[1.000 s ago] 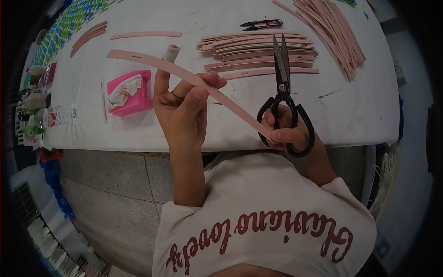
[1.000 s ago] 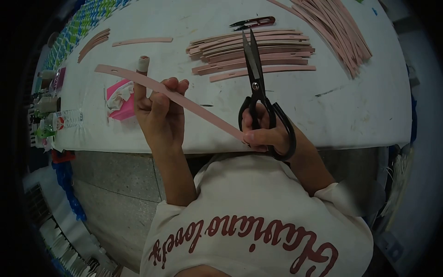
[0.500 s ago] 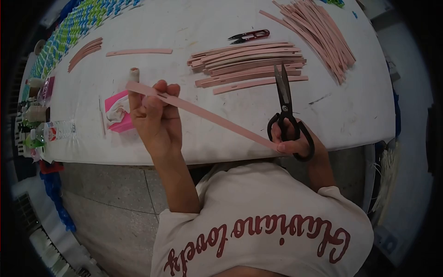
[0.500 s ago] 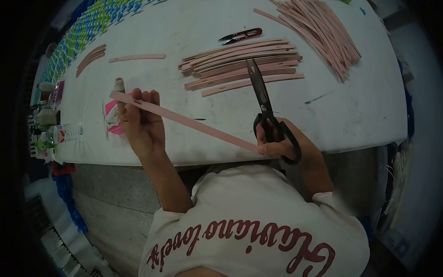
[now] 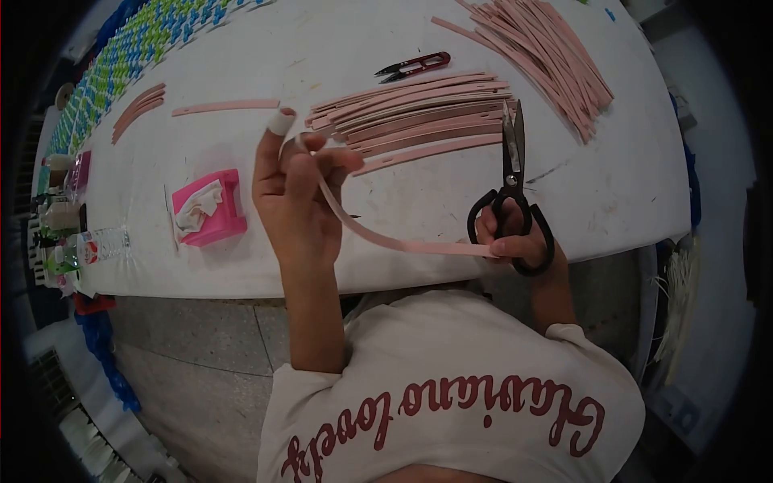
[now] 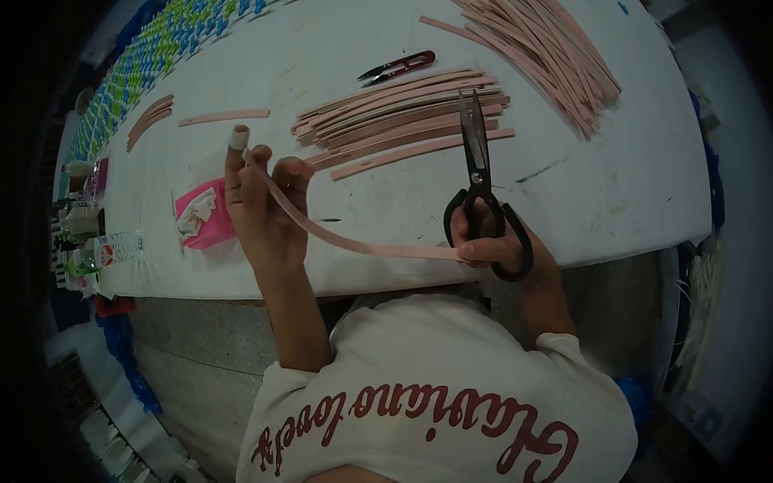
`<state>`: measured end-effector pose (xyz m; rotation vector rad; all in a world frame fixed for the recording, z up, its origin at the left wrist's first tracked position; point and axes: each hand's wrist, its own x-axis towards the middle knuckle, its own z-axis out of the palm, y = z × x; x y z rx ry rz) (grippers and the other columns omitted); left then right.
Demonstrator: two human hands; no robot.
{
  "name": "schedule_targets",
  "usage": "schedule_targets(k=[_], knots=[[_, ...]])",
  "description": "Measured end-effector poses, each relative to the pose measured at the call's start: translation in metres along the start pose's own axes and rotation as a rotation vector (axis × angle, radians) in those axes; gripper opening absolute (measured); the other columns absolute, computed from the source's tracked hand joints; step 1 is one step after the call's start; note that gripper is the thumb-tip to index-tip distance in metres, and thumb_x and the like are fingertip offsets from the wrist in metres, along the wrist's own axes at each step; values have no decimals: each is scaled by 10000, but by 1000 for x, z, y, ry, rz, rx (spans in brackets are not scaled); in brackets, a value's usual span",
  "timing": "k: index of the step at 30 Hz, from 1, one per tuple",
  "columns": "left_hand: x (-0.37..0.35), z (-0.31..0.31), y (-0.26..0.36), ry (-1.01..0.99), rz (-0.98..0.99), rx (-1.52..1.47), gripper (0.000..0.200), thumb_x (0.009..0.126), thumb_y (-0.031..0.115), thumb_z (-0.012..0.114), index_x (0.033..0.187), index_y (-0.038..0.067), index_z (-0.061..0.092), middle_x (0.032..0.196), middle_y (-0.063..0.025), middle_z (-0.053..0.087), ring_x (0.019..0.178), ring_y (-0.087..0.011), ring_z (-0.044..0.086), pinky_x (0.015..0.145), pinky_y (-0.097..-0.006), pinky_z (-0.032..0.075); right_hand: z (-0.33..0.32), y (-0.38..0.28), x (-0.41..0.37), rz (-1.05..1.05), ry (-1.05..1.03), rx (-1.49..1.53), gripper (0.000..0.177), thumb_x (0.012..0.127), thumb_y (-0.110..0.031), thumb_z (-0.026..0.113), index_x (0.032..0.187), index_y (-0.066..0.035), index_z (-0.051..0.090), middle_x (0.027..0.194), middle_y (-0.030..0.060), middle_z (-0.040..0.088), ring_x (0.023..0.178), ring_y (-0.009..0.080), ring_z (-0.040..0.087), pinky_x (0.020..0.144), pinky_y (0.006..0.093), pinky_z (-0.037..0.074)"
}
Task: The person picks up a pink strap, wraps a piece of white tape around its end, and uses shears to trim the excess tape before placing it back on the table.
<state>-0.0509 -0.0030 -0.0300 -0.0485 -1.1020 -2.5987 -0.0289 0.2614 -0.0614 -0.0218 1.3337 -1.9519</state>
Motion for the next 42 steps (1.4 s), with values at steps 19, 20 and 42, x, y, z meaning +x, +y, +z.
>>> schedule_targets(k=[19, 20, 42], knots=[[1, 40, 17, 62, -181, -432, 235, 883, 165, 500, 1044, -5, 518, 774, -41, 533, 597, -86, 518, 492, -201, 477, 76, -23, 36, -347, 42, -156, 214, 712, -135, 613, 791, -42, 437, 790, 121, 584, 726, 138, 541, 648, 250, 411], [1, 38, 16, 59, -187, -461, 229, 880, 162, 504, 1036, -4, 521, 767, -45, 536, 591, -88, 524, 495, -204, 481, 91, -24, 35, -285, 4, -102, 219, 716, -135, 617, 790, -41, 434, 789, 122, 582, 737, 144, 548, 659, 256, 418], [-32, 29, 26, -347, -100, 191, 721, 655, 32, 693, 1259, -86, 317, 823, -145, 618, 799, -207, 614, 734, -313, 499, 119, -17, 31, -229, -84, 267, 453, 736, -262, 631, 998, 35, 412, 649, 37, 471, 504, 82, 426, 459, 191, 318]])
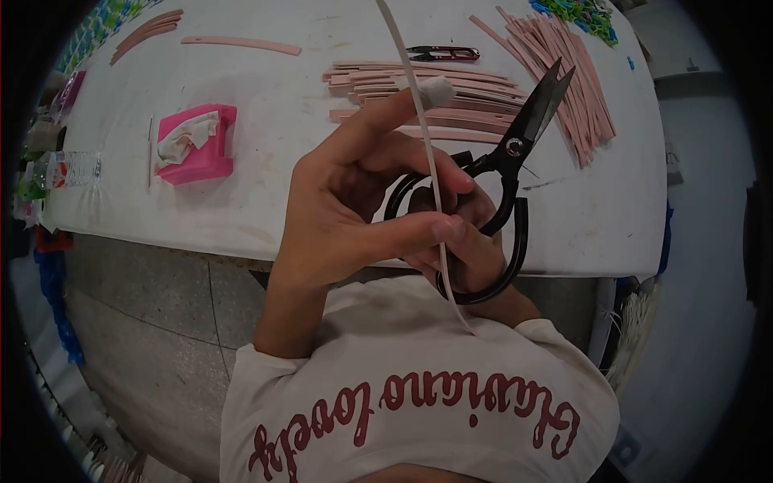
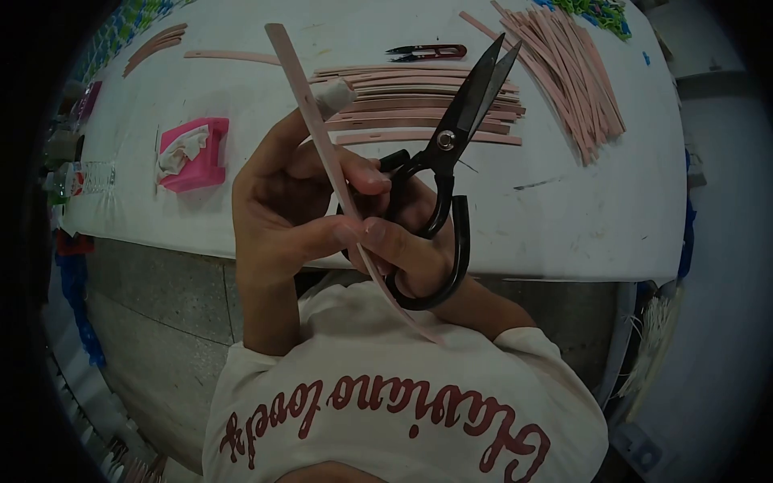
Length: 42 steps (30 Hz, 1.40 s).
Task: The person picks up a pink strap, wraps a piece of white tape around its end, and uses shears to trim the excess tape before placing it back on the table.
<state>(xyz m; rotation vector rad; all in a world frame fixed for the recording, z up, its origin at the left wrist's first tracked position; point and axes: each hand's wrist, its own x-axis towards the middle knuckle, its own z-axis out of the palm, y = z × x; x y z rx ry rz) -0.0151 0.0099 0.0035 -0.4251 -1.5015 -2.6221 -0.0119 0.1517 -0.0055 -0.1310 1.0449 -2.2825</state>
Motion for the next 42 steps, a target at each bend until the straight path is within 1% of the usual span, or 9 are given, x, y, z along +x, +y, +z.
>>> schedule_targets(k=[10, 12, 18, 22, 24, 27, 33, 39, 42], knots=[[-5, 5, 4, 109, -77, -64, 547, 696, 48, 654, 1174, -67, 415, 808, -173, 624, 761, -219, 630, 747, -323, 510, 0, -1, 0, 4, -40, 18, 400, 726, -232, 613, 962, 27, 420, 663, 42, 482, 525, 82, 436, 475, 193, 327], [-4, 4, 4, 69, -19, -88, 488, 710, -62, 622, 1163, -49, 441, 826, -168, 637, 762, -181, 624, 712, -266, 487, 0, -2, 1, -4, -54, -1, 385, 710, -221, 616, 939, 21, 424, 663, 48, 480, 522, 86, 436, 474, 194, 327], [-7, 4, 6, 57, 14, -114, 374, 744, -65, 571, 1105, -61, 473, 804, -165, 639, 746, -165, 621, 661, -250, 495, 0, -2, -1, 7, -57, -7, 356, 672, -194, 622, 891, 1, 421, 716, 59, 483, 590, 99, 459, 511, 209, 347], [-9, 6, 12, 73, -12, -155, 361, 745, -65, 568, 1093, -70, 474, 803, -167, 639, 736, -160, 622, 644, -241, 494, -4, -1, -2, 32, -77, -24, 360, 656, -186, 630, 888, -2, 425, 745, 57, 485, 628, 100, 465, 537, 218, 358], [-9, 7, 17, 106, -79, -27, 452, 719, 120, 652, 1072, -79, 453, 774, -186, 629, 752, -243, 624, 790, -366, 478, -6, -1, -3, 49, -100, 8, 381, 649, -181, 637, 914, 4, 435, 762, 52, 485, 649, 99, 467, 555, 220, 362], [-8, 4, 13, 9, 18, -2, 480, 684, 80, 666, 1081, -76, 448, 783, -193, 627, 775, -255, 623, 813, -369, 464, -3, -4, -5, 74, -74, -18, 401, 646, -178, 640, 942, 7, 442, 791, 45, 491, 682, 99, 475, 585, 219, 373], [-8, 0, 10, -78, 135, 42, 497, 675, 22, 636, 1112, -82, 425, 794, -219, 617, 786, -279, 621, 759, -374, 491, -1, -1, -7, 92, 0, 45, 415, 633, -152, 644, 963, 5, 448, 841, 46, 509, 736, 100, 495, 636, 220, 396], [-13, 4, 16, 13, -28, -41, 486, 708, 31, 598, 1138, -87, 404, 803, -240, 610, 744, -272, 622, 753, -363, 480, -12, 1, -6, 94, -131, 57, 348, 632, -134, 629, 902, -16, 445, 843, 54, 510, 742, 97, 497, 629, 228, 399], [-11, 3, 13, -24, 28, 42, 484, 731, 72, 590, 1143, -90, 395, 831, -242, 607, 722, -249, 617, 697, -333, 492, -11, 1, -7, 81, -112, 43, 309, 631, -126, 619, 858, -29, 434, 825, 56, 506, 727, 100, 491, 621, 227, 393]])
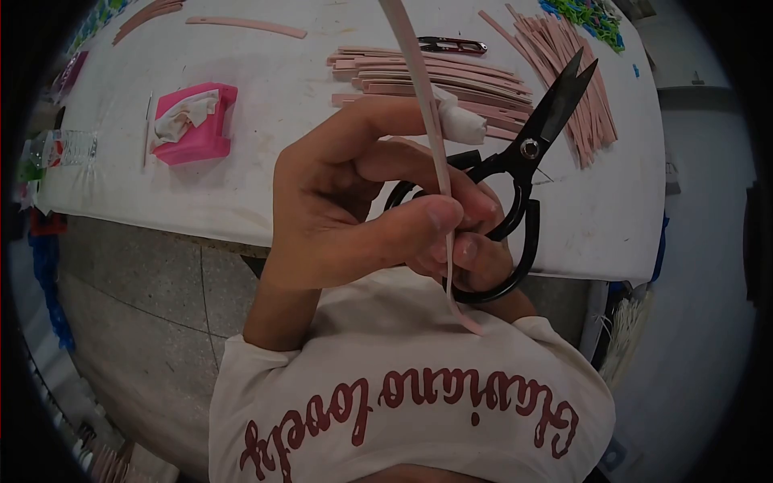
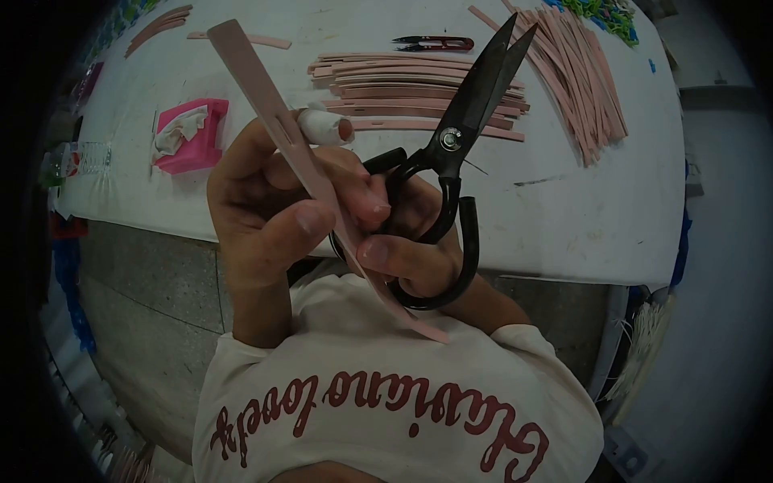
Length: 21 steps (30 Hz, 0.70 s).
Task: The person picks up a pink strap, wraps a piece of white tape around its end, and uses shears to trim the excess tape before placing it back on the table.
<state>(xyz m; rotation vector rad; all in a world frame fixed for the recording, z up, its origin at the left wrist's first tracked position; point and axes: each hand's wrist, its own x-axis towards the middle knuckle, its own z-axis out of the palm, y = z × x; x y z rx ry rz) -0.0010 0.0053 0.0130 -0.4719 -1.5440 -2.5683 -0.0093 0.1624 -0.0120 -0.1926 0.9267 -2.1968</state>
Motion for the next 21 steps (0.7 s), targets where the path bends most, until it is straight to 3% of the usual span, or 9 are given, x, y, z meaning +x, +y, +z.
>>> schedule_targets(k=[9, 13, 16, 21], knots=[[4, 4, 4, 138, 57, -83, 413, 762, 142, 586, 1079, -94, 466, 798, -185, 607, 675, -213, 607, 559, -310, 520, 3, -1, -1, -61, 9, -33, 304, 604, -65, 655, 766, -63, 397, 784, 59, 492, 720, 118, 471, 628, 235, 373], [3, 4, 5, 97, 94, -41, 425, 779, 148, 572, 1101, -101, 451, 822, -183, 613, 688, -230, 617, 556, -329, 531, 5, 0, -1, -87, -6, -10, 313, 603, -60, 663, 759, -61, 392, 767, 61, 493, 686, 121, 474, 609, 231, 376], [3, 4, 7, 146, 62, -98, 442, 784, 139, 565, 1126, -107, 431, 841, -174, 620, 718, -242, 629, 595, -317, 533, 2, -1, -1, -58, -59, -54, 311, 608, -44, 661, 753, -62, 387, 747, 62, 496, 653, 119, 478, 587, 231, 380], [7, -10, 12, 128, 140, -61, 504, 814, 188, 571, 1182, -97, 376, 914, -155, 620, 738, -232, 635, 765, -346, 482, 5, -1, -3, 25, -110, -51, 326, 631, -49, 679, 761, -61, 380, 728, 69, 513, 648, 117, 485, 577, 241, 386]])
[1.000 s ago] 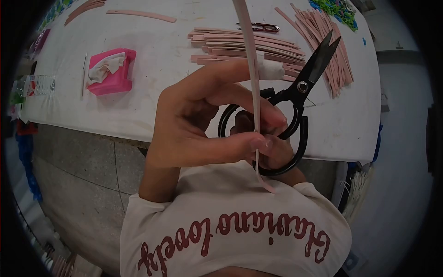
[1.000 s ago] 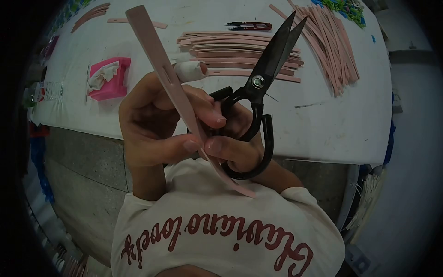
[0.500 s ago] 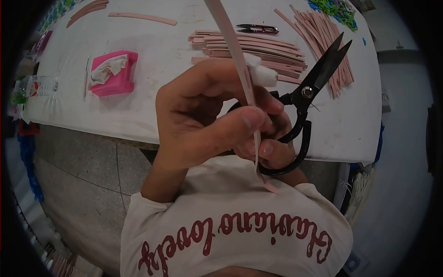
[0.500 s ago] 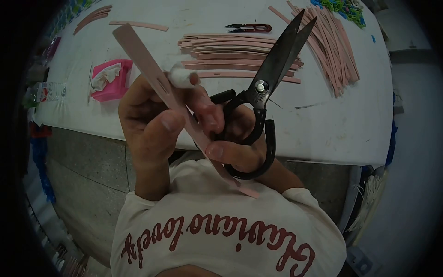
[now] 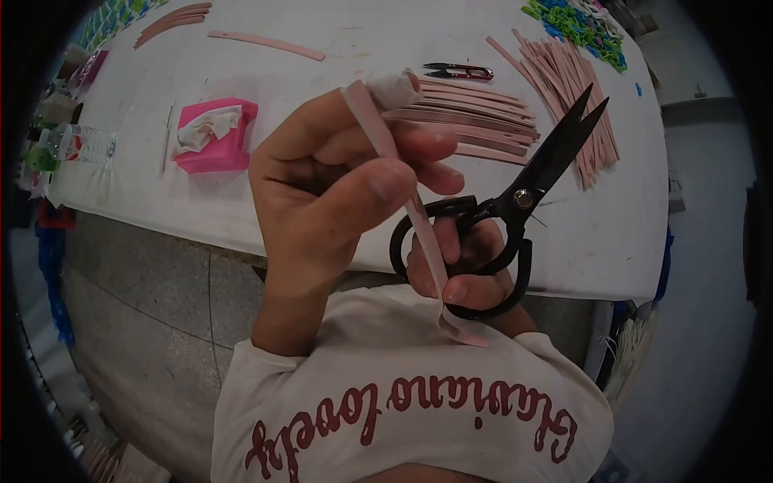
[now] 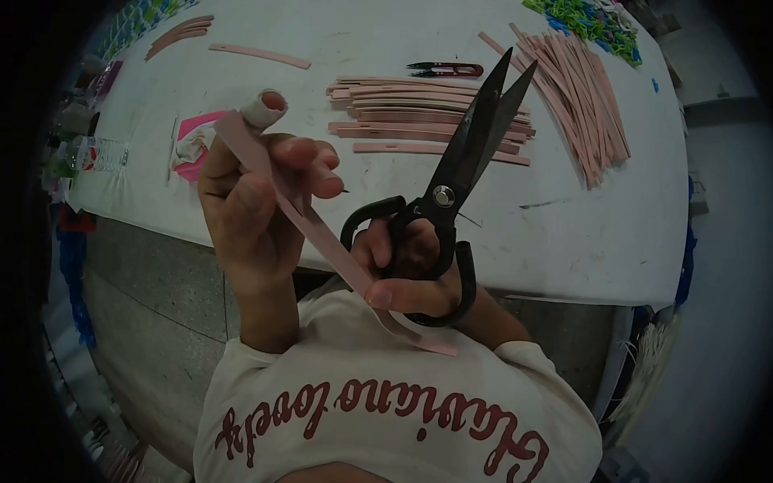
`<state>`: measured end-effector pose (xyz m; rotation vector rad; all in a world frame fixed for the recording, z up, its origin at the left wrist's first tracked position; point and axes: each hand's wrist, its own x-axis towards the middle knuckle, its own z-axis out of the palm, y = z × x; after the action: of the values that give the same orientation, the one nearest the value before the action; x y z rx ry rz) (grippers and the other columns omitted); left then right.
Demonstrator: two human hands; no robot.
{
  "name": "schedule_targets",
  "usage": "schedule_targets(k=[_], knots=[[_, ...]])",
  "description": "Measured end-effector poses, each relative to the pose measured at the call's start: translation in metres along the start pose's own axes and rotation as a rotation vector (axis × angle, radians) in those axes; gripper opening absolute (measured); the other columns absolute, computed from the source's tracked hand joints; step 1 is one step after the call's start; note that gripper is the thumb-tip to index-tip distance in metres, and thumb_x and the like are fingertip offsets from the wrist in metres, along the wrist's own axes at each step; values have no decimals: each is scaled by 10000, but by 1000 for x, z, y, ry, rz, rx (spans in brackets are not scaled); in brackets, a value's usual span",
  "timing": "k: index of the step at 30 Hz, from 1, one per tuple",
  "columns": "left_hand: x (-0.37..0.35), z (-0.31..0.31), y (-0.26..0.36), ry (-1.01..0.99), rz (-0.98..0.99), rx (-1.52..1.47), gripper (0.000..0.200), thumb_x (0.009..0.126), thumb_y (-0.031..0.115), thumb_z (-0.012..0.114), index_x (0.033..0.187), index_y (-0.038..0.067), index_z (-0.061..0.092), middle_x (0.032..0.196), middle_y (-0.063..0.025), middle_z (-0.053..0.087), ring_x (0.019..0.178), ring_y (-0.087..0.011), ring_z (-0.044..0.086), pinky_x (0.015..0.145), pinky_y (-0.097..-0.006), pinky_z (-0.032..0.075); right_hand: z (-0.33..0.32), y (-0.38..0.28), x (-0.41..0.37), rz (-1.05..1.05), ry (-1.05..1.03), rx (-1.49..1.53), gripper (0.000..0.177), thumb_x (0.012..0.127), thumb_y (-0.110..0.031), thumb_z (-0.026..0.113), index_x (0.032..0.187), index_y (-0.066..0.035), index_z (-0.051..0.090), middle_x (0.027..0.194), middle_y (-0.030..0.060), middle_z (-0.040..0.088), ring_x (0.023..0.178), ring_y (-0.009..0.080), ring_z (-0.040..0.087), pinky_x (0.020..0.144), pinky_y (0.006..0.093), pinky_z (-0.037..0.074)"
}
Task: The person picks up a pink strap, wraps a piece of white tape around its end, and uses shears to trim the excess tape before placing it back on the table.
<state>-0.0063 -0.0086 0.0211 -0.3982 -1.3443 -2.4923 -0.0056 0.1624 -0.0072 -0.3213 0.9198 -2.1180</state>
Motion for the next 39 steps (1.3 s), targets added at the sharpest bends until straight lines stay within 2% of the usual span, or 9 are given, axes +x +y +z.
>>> schedule_targets(k=[10, 12, 16, 19, 22, 27, 31, 33, 39], knots=[[5, -11, 9, 45, 104, -126, 446, 884, 215, 477, 1227, -44, 357, 934, -85, 624, 756, -170, 610, 826, -367, 410, -1, -1, 1, 49, -75, -18, 324, 641, -56, 686, 748, -66, 381, 726, 72, 534, 671, 112, 496, 592, 233, 384], [11, -16, 11, 172, 170, -249, 337, 878, 104, 451, 1172, -61, 432, 865, -146, 629, 710, -215, 634, 737, -320, 510, -3, -1, 1, 54, -64, -124, 305, 639, -58, 688, 742, -62, 401, 735, 71, 547, 671, 109, 501, 598, 231, 384], [16, -30, 20, 390, 214, -121, 368, 898, 156, 428, 1208, -38, 384, 805, -76, 611, 656, -153, 593, 752, -326, 483, -12, -7, -3, 21, 2, -85, 273, 638, -42, 678, 764, -49, 436, 749, 67, 558, 684, 103, 501, 604, 232, 386], [20, -22, 19, 426, 203, -9, 369, 909, 228, 394, 1166, -35, 418, 775, -75, 603, 609, -164, 578, 712, -311, 482, -48, -26, -4, -385, 143, -214, 253, 666, 11, 654, 809, -43, 453, 720, 46, 542, 648, 99, 512, 570, 216, 393], [26, -26, 3, 334, 140, 194, 377, 912, 285, 364, 1103, -25, 461, 724, -77, 591, 572, -181, 565, 681, -302, 479, -105, -84, -13, -658, 443, -476, 181, 724, -6, 626, 790, -67, 470, 692, 10, 522, 558, 60, 460, 471, 186, 343], [60, -13, -54, -37, -25, 511, 184, 805, 73, 593, 952, -28, 549, 713, -79, 609, 643, -134, 583, 633, -264, 471, -161, -180, -29, -461, 1042, -1385, 256, 727, -194, 689, 751, -53, 476, 645, 16, 491, 567, 84, 418, 507, 223, 342], [75, -5, -106, -242, 13, 946, 208, 718, 56, 663, 908, 32, 581, 764, -65, 620, 716, -151, 589, 632, -268, 462, -232, -193, -27, -283, 1054, -1603, 273, 724, -206, 693, 780, -20, 502, 657, 27, 500, 587, 110, 430, 555, 249, 364], [75, -13, -133, -287, 347, 1270, 225, 671, 53, 674, 880, 53, 592, 770, -62, 617, 738, -214, 564, 661, -317, 450, -254, -183, -21, -465, 1142, -1603, 275, 756, -213, 656, 854, -1, 510, 682, 71, 536, 598, 171, 465, 593, 281, 386], [66, -24, -154, -309, 351, 1447, 191, 653, 83, 683, 824, 85, 598, 758, -30, 610, 752, -211, 526, 681, -330, 413, -258, -169, -25, -281, 1402, -1718, 241, 763, -222, 602, 888, -34, 518, 812, 158, 611, 771, 325, 583, 660, 367, 441]])
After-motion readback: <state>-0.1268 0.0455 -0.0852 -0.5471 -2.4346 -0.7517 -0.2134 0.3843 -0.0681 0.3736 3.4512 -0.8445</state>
